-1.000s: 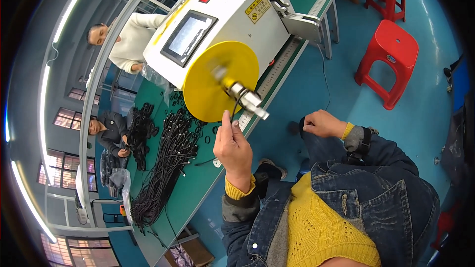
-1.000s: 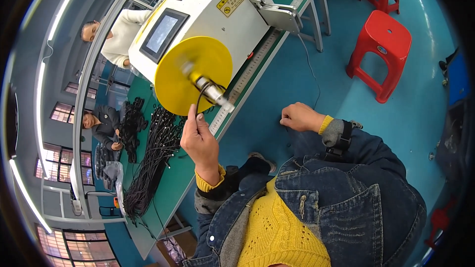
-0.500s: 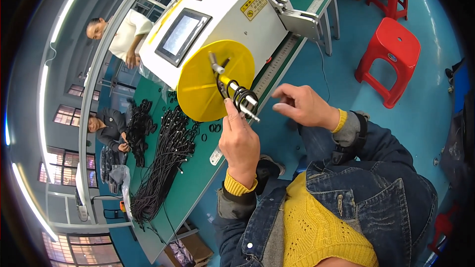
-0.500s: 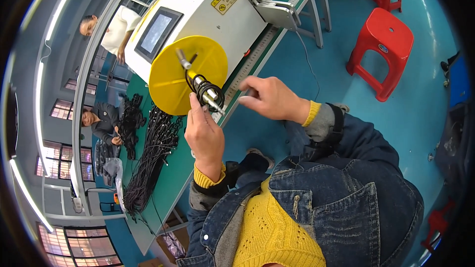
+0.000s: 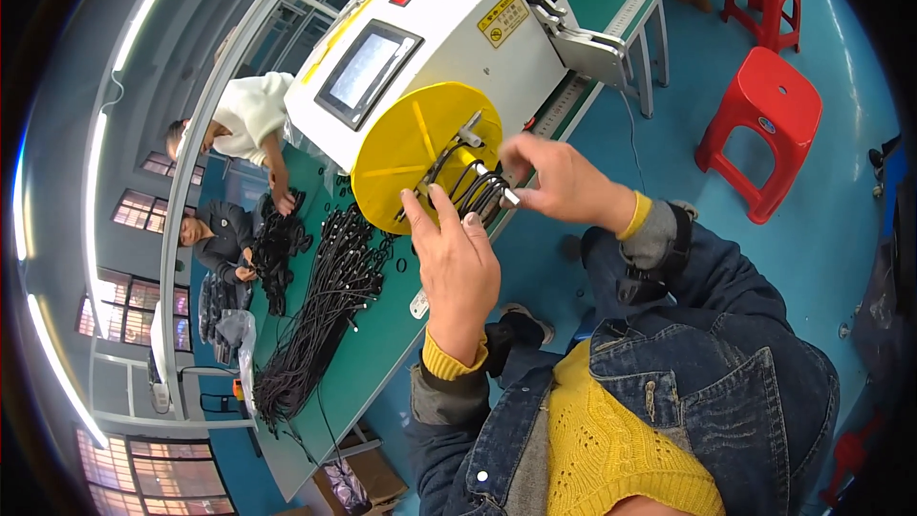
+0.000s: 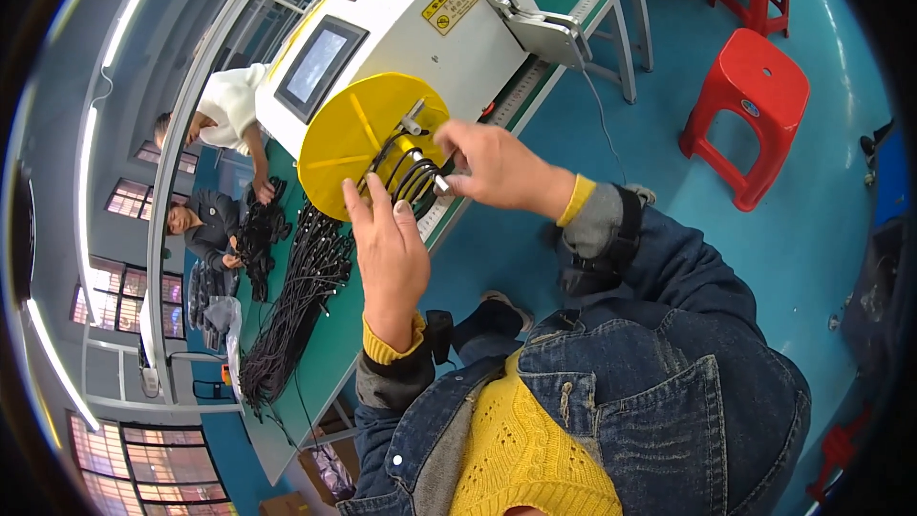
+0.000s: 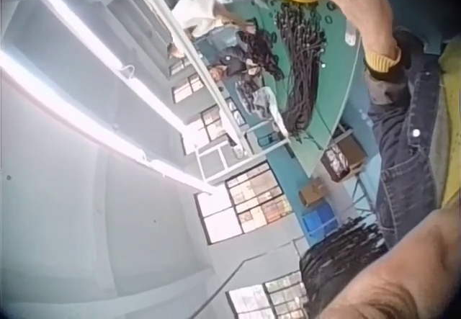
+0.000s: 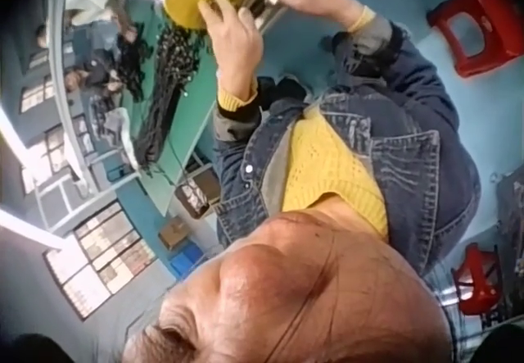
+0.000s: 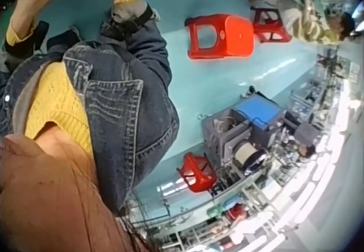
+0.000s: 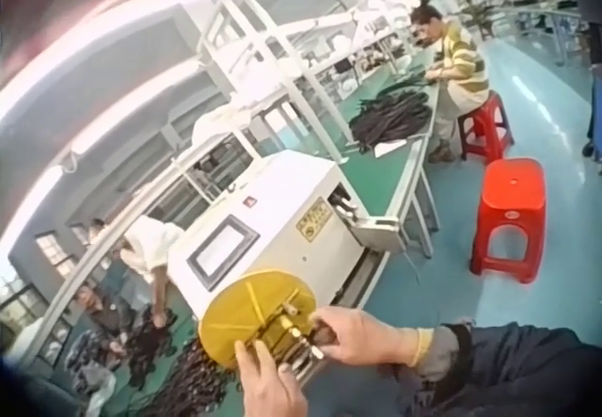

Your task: The person picks up a cable, winds it around the spindles of a machine, and removes the coiled cable. They then secure the coil with a rubber band and place it on the table, repeating the process.

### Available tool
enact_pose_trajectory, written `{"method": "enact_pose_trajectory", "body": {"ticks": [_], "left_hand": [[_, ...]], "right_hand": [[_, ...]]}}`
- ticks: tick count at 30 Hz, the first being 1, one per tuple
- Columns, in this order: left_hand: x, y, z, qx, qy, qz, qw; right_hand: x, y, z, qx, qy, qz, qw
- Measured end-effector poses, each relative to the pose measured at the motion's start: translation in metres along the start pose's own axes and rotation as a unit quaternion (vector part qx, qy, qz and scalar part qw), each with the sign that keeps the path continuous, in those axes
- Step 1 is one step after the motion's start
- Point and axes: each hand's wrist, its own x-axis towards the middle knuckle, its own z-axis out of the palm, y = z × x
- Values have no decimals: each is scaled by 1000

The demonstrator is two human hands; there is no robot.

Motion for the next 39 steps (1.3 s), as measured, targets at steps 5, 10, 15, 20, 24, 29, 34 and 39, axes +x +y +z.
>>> {"method": "enact_pose_trajectory", "body": {"ticks": [5,10,15,20,24,29,34,39], "left_hand": [[1,-10,1,-253,-109,-85,958],[1,-12,9,-260,-50,-61,962],[1,-12,11,-273,-16,-50,960],[6,6,13,-241,40,-15,970],[5,5,16,-246,8,-4,969],[-7,20,4,-222,-16,-44,974],[-53,53,-10,-228,8,-21,973],[-94,54,26,-307,-283,-95,904]], "right_hand": [[24,17,-4,58,-69,-20,996],[29,27,2,183,-145,5,972],[14,20,24,256,-97,-32,961],[-10,-5,34,15,82,-56,995],[2,2,37,-68,137,-106,983],[-13,-9,35,-67,118,-46,990],[-65,-15,22,-117,88,-114,983],[-123,35,22,-255,-87,-37,962]]}}
